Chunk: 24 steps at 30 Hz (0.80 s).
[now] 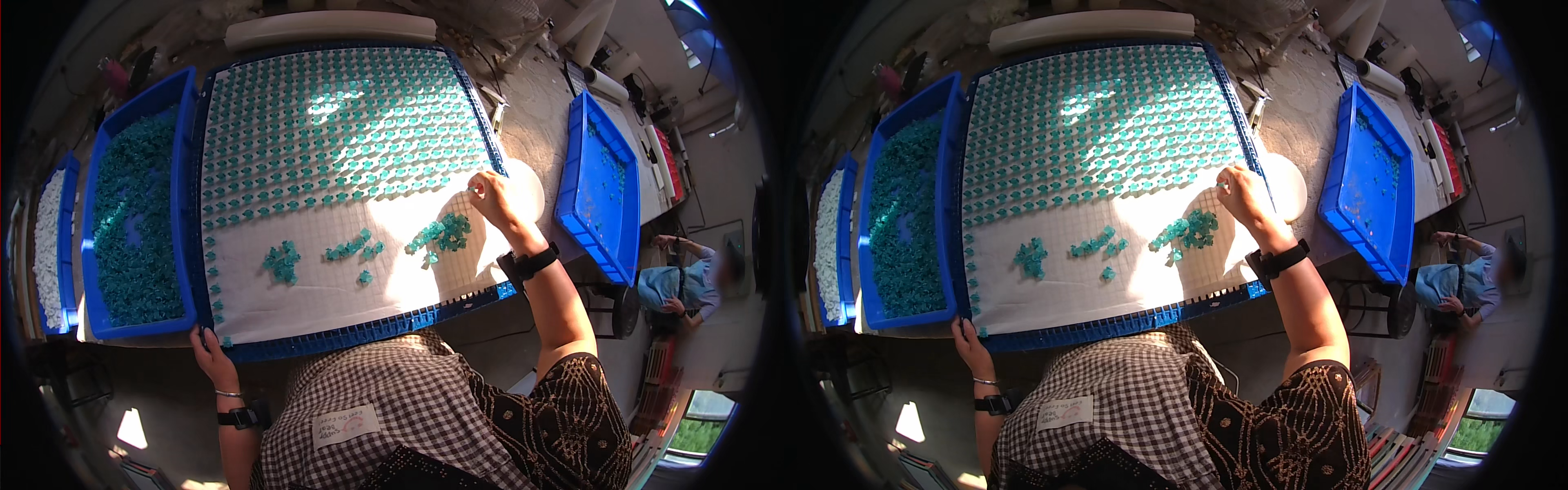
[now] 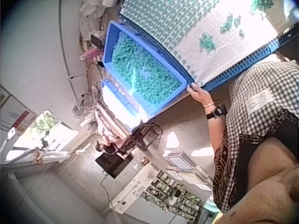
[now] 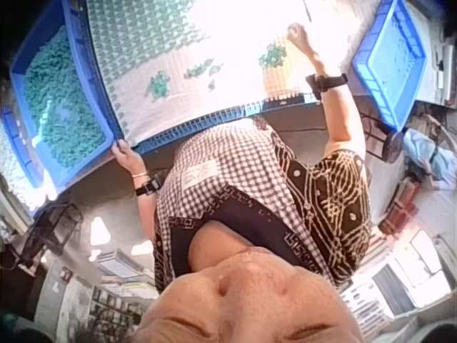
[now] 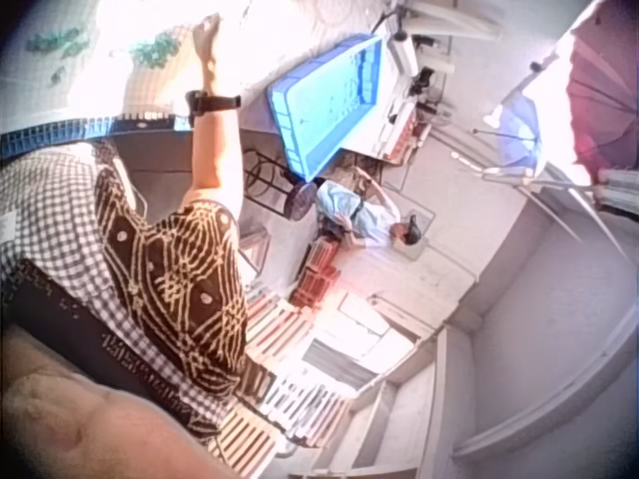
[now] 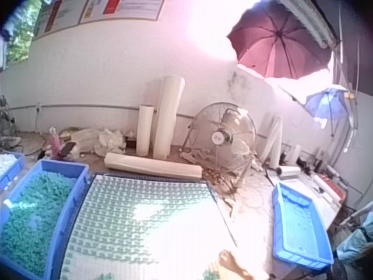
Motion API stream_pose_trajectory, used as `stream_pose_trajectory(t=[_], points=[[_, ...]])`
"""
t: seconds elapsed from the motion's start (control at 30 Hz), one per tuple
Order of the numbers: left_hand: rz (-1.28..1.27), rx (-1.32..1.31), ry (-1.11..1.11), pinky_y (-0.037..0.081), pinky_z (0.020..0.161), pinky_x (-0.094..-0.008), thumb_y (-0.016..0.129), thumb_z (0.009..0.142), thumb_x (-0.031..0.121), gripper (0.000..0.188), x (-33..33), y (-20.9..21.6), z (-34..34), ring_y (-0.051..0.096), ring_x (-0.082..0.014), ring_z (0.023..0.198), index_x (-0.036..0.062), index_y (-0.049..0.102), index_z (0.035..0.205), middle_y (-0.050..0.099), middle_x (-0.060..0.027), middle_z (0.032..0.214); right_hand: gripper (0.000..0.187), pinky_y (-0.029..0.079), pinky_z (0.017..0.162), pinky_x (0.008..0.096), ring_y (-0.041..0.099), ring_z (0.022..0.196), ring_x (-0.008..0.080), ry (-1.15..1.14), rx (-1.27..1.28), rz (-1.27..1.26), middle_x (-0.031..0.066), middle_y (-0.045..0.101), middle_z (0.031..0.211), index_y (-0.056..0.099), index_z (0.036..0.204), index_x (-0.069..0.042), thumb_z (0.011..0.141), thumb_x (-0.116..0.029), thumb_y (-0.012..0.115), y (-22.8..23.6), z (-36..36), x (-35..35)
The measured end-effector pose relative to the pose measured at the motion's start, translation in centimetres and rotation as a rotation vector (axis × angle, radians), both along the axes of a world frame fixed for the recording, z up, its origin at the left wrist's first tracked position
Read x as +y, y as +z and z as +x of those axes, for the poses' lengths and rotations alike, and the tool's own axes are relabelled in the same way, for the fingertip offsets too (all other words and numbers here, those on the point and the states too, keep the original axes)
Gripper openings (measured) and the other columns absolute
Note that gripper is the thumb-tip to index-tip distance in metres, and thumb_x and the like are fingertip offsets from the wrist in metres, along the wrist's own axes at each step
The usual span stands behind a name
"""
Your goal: Sorting small blue plastic components and arranging them into a grid tray.
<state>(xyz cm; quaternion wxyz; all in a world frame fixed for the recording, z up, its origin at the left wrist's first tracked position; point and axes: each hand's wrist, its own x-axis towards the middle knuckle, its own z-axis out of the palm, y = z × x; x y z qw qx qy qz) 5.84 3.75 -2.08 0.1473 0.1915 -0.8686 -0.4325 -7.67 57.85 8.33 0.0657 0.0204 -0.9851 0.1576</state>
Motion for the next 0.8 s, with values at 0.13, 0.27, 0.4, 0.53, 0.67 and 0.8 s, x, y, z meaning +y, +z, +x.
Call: stream_pose_trajectory(t=[0.13,0.27,0.4,0.53,0.67,0.8], points=[[0.014,-0.005,-0.001,0.037,0.097,-0.0352,0.046,0.098,0.031,0.044,0.2,0.2,-0.1,0.052,-0.0295,0.108,-0.0067,0.048,0.121,0.056,-0.0203,0.118,0.009,0.050,0.070,0.0338,0.062,0.076,0.0268,-0.004,0.090,-0.107,0.0108,0.061,0.082,0.067,0.086,-0.004,0.077,-0.005,0.064,1.1,-0.8,-0.4],[-0.017,0.020,0.004,0.038,0.096,-0.0349,0.046,0.098,0.031,0.044,-0.1,-0.4,0.0,0.052,-0.0288,0.107,-0.0068,0.048,0.121,0.056,-0.0201,0.117,0.011,0.050,0.070,0.0329,0.063,0.078,0.0246,0.052,0.076,-0.014,0.0082,0.063,0.086,0.068,0.091,-0.006,0.081,-0.010,0.065,1.4,-1.3,-0.1],[0.003,0.007,0.000,0.038,0.095,-0.0343,0.046,0.098,0.031,0.044,0.1,0.0,0.0,0.053,-0.0278,0.106,-0.0069,0.048,0.121,0.056,-0.0195,0.116,0.014,0.049,0.071,0.0330,0.062,0.080,0.0260,0.050,0.101,-0.074,0.0101,0.062,0.088,0.069,0.092,-0.004,0.079,-0.002,0.065,-0.1,-1.9,0.8],[0.001,0.004,-0.006,0.038,0.095,-0.0339,0.046,0.098,0.031,0.044,0.1,0.1,0.0,0.053,-0.0268,0.105,-0.0069,0.048,0.121,0.056,-0.0189,0.116,0.013,0.049,0.072,0.0334,0.063,0.081,0.0265,0.156,0.011,-0.182,0.0112,0.063,0.085,0.066,0.090,-0.003,0.077,0.000,0.066,-1.9,-3.3,1.0],[0.022,-0.007,0.007,0.038,0.095,-0.0340,0.045,0.099,0.031,0.044,0.1,0.1,0.1,0.052,-0.0266,0.105,-0.0068,0.048,0.121,0.056,-0.0187,0.116,0.011,0.050,0.072,0.0341,0.063,0.080,0.0279,0.168,-0.006,-0.116,0.0119,0.063,0.085,0.066,0.088,-0.003,0.077,0.000,0.066,-1.9,-3.5,0.9],[-0.001,0.008,-0.010,0.038,0.096,-0.0342,0.045,0.099,0.031,0.044,0.0,-0.1,0.0,0.052,-0.0273,0.107,-0.0066,0.048,0.122,0.056,-0.0189,0.117,0.011,0.050,0.072,0.0342,0.062,0.080,0.0279,0.187,-0.003,-0.148,0.0119,0.062,0.086,0.066,0.087,-0.004,0.076,0.000,0.066,-2.3,-3.6,1.3]])
